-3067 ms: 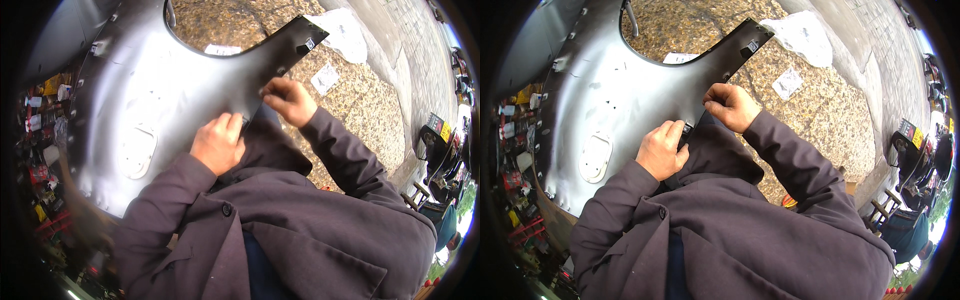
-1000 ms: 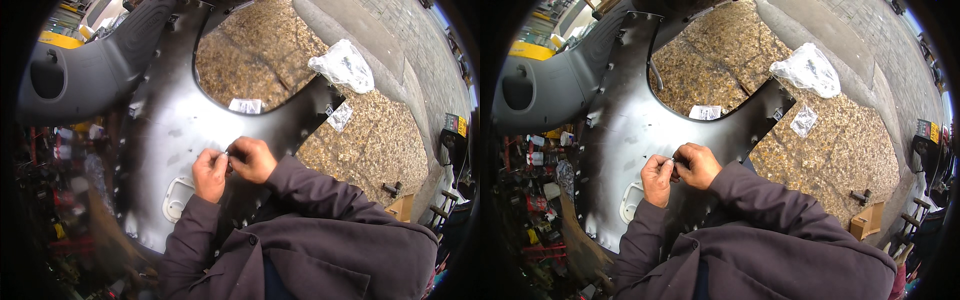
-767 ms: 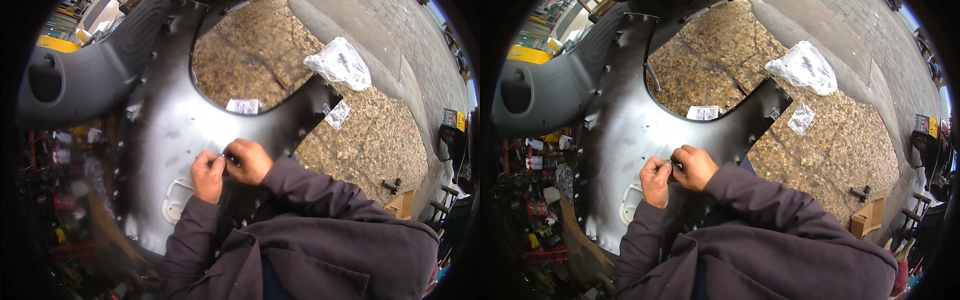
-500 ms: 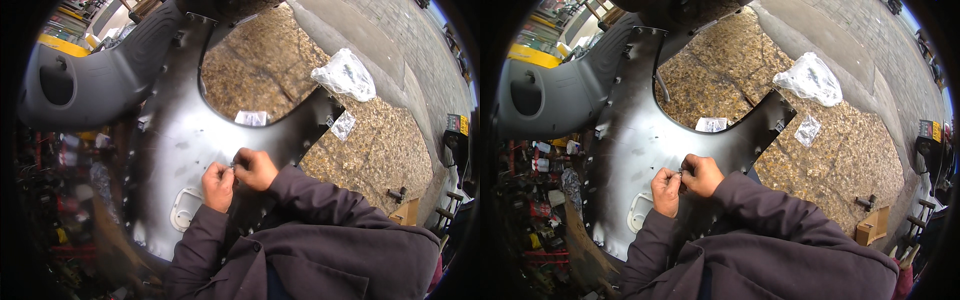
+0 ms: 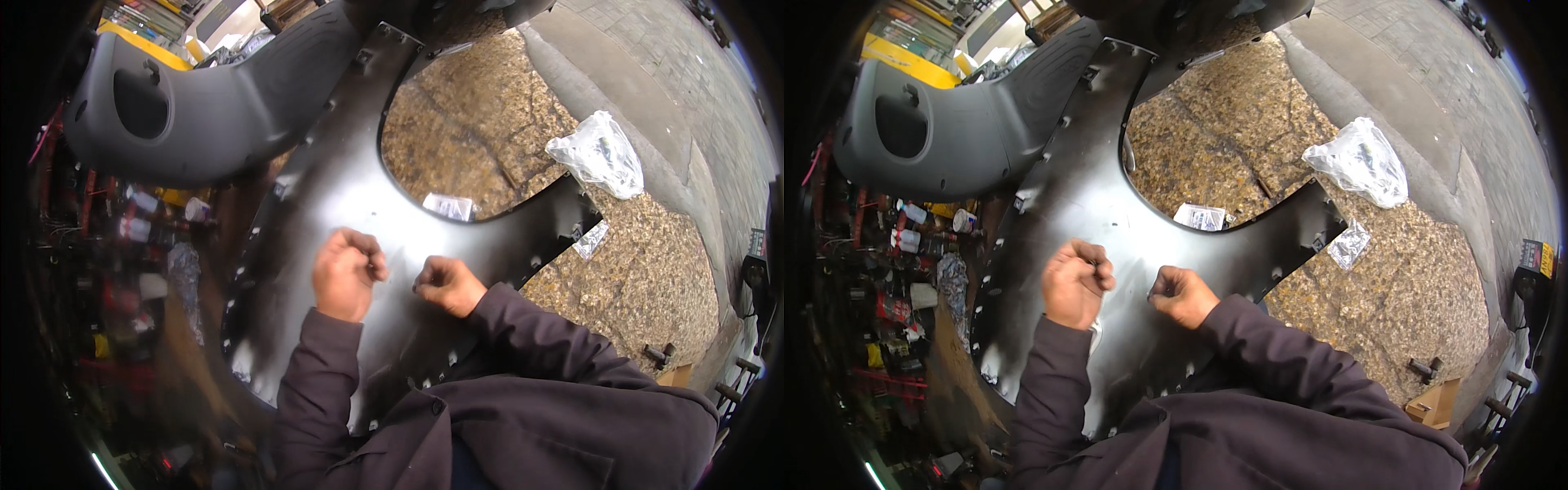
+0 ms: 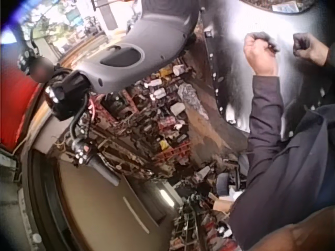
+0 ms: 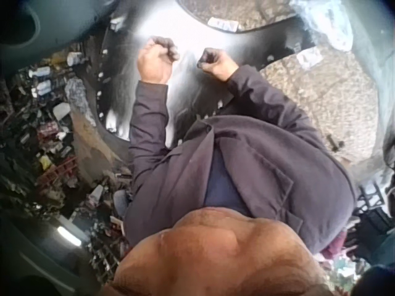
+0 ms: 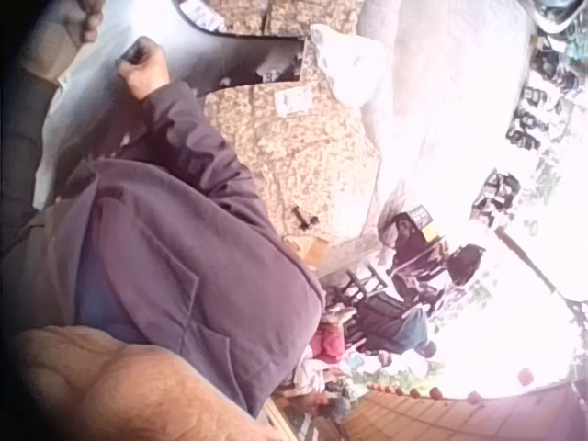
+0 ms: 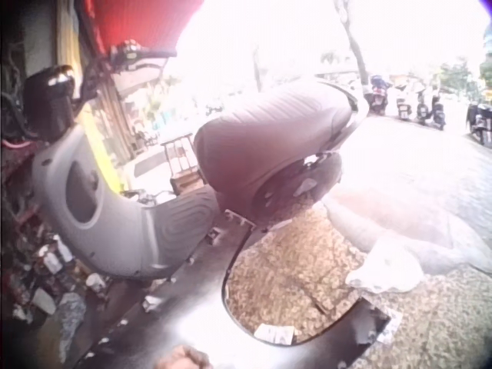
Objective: The person unpacks a scooter body panel from a box, removes plastic wrapping, and attaches several small clips to the panel. The person then places the panel onto the scooter frame and continues to attach additional clips.
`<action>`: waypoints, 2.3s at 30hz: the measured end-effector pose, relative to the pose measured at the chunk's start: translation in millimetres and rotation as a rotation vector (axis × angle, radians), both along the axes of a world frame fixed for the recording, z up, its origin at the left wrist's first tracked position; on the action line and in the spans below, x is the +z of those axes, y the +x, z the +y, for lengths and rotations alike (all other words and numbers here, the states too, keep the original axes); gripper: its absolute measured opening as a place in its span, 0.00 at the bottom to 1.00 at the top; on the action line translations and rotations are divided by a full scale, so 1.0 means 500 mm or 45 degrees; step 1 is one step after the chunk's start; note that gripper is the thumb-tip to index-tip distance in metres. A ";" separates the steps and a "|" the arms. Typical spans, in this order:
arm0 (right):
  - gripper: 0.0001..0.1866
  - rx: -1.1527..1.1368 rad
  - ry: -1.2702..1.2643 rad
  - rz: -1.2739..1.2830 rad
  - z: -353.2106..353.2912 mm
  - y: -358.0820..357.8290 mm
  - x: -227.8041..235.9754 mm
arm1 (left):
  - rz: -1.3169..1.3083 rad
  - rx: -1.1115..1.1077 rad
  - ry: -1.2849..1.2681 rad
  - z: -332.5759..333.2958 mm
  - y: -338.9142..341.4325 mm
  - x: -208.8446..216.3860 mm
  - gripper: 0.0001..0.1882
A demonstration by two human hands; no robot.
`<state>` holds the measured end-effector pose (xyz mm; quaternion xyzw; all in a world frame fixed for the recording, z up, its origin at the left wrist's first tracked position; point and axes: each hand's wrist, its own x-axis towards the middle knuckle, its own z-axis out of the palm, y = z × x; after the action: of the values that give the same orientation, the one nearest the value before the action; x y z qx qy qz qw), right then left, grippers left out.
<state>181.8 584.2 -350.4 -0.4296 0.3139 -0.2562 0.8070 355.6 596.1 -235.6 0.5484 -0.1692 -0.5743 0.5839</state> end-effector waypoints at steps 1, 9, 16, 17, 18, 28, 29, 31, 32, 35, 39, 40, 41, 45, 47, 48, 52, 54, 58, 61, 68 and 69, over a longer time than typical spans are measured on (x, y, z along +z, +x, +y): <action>0.05 0.034 -0.029 0.028 0.000 -0.001 -0.001 | -0.009 -0.067 -0.126 -0.024 0.011 0.019 0.08; 0.07 0.104 -0.028 0.082 0.015 0.006 0.012 | -2.100 -0.084 -0.452 -0.305 0.046 0.170 0.22; 0.07 -0.064 0.278 0.004 -0.030 -0.023 0.109 | -2.643 -0.264 -0.419 -0.390 0.029 0.148 0.15; 0.08 -0.164 0.216 -0.027 -0.050 -0.022 0.132 | -2.655 -0.258 -0.430 -0.387 0.029 0.142 0.15; 0.08 -0.242 0.139 -0.086 -0.078 -0.027 0.157 | -2.667 -0.252 -0.444 -0.385 0.029 0.139 0.16; 0.05 -0.579 -0.062 -0.373 -0.333 0.043 0.328 | -2.734 -0.185 -0.518 -0.356 -0.004 0.169 0.13; 0.05 -0.561 -0.080 -0.361 -0.338 0.046 0.331 | -2.737 -0.186 -0.519 -0.353 -0.004 0.171 0.12; 0.06 -0.539 -0.103 -0.312 -0.346 0.050 0.333 | -2.724 -0.174 -0.546 -0.350 -0.004 0.173 0.12; 0.06 -0.519 -0.107 -0.327 -0.348 0.050 0.333 | -2.728 -0.181 -0.549 -0.349 -0.003 0.174 0.12; 0.07 -0.482 -0.096 -0.342 -0.357 0.051 0.333 | -2.719 -0.194 -0.569 -0.347 -0.004 0.175 0.13; 0.07 -0.467 -0.086 -0.345 -0.361 0.050 0.333 | -2.719 -0.185 -0.588 -0.343 -0.006 0.177 0.13; 0.07 -0.465 -0.089 -0.346 -0.361 0.049 0.333 | -2.721 -0.187 -0.593 -0.341 -0.007 0.178 0.13; 0.07 -0.460 -0.092 -0.348 -0.361 0.048 0.334 | -2.718 -0.189 -0.591 -0.340 -0.007 0.179 0.13; 0.06 -0.456 -0.123 -0.335 -0.354 0.043 0.342 | -2.726 -0.186 -0.602 -0.332 -0.012 0.182 0.13; 0.06 -0.460 -0.156 -0.298 -0.351 0.042 0.348 | -2.726 -0.185 -0.596 -0.329 -0.014 0.184 0.13; 0.06 -0.461 -0.176 -0.270 -0.348 0.041 0.352 | -2.731 -0.183 -0.601 -0.327 -0.014 0.186 0.13; 0.07 -0.441 -0.267 -0.180 -0.345 0.032 0.368 | -2.724 -0.179 -0.600 -0.322 -0.019 0.191 0.14; 0.07 -0.401 -0.335 -0.127 -0.351 0.028 0.378 | -2.722 -0.175 -0.606 -0.320 -0.021 0.194 0.14; 0.07 -0.343 -0.499 0.039 -0.354 0.020 0.386 | -2.714 -0.175 -0.621 -0.315 -0.024 0.197 0.14; 0.07 -0.339 -0.352 -0.056 -0.355 0.021 0.389 | -2.705 -0.171 -0.613 -0.317 -0.025 0.199 0.14; 0.09 -0.370 -0.442 -0.068 -0.372 0.022 0.386 | -2.664 -0.092 -0.708 -0.323 -0.030 0.196 0.12; 0.10 -0.364 -0.488 -0.069 -0.373 0.020 0.382 | -2.671 -0.112 -0.680 -0.322 -0.029 0.196 0.12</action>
<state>191.7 397.9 -159.3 -0.5192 0.2954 -0.4342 0.6742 341.3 435.3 -137.5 0.6149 -0.7235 0.2160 0.2276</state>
